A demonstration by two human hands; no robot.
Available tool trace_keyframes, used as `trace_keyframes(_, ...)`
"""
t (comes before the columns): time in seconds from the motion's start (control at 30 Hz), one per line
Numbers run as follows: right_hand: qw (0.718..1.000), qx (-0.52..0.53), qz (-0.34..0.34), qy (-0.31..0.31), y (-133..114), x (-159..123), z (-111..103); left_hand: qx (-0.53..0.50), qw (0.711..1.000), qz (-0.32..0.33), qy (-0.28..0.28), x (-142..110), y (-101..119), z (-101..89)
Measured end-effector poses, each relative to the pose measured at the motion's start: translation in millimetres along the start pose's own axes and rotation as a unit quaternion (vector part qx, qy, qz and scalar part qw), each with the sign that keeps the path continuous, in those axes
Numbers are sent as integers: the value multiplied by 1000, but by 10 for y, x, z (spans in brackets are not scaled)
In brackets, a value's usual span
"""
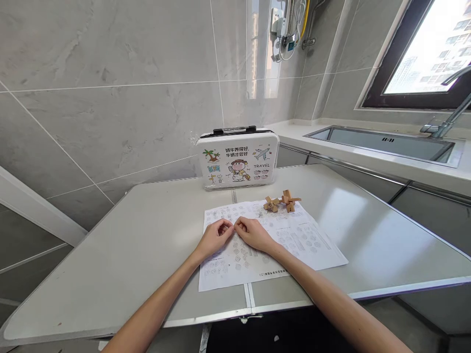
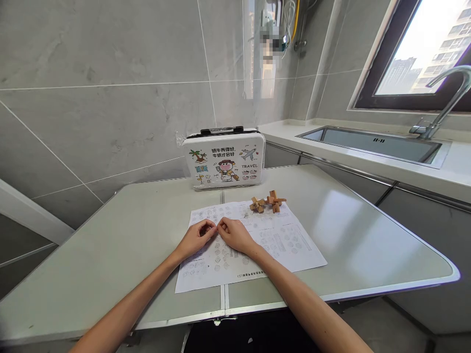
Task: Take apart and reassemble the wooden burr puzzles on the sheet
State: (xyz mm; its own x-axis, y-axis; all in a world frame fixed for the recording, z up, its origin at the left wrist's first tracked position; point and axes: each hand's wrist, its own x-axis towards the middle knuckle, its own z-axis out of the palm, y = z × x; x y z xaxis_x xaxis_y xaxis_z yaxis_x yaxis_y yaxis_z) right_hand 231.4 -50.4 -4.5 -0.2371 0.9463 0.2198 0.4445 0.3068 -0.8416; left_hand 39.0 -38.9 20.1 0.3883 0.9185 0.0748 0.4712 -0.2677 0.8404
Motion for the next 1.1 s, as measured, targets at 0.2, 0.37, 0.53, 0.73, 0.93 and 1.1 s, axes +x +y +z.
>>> trace_keyframes(0.2, 1000, -2, 5, -2, -14, 1, -5, 7, 1000, 8, -1, 6, -16, -1)
trace_keyframes(0.37, 1000, -4, 7, -2, -31, -2, -14, 5, 1000, 15, -3, 11, -33, 1)
trace_keyframes(0.53, 1000, -2, 6, -2, -29, -4, -15, 6, 1000, 22, 3, 13, -47, 4)
trace_keyframes(0.73, 1000, -4, 7, -2, -21, -2, -11, -6, 1000, 10, -2, 9, -33, 11)
trace_keyframes(0.93, 1000, -5, 4, -1, -16, -1, -11, -4, 1000, 8, -3, 5, -19, 9)
trace_keyframes(1.1, 1000, -3, 4, -4, -22, 0, -14, 0, 1000, 7, -5, 8, -27, 5)
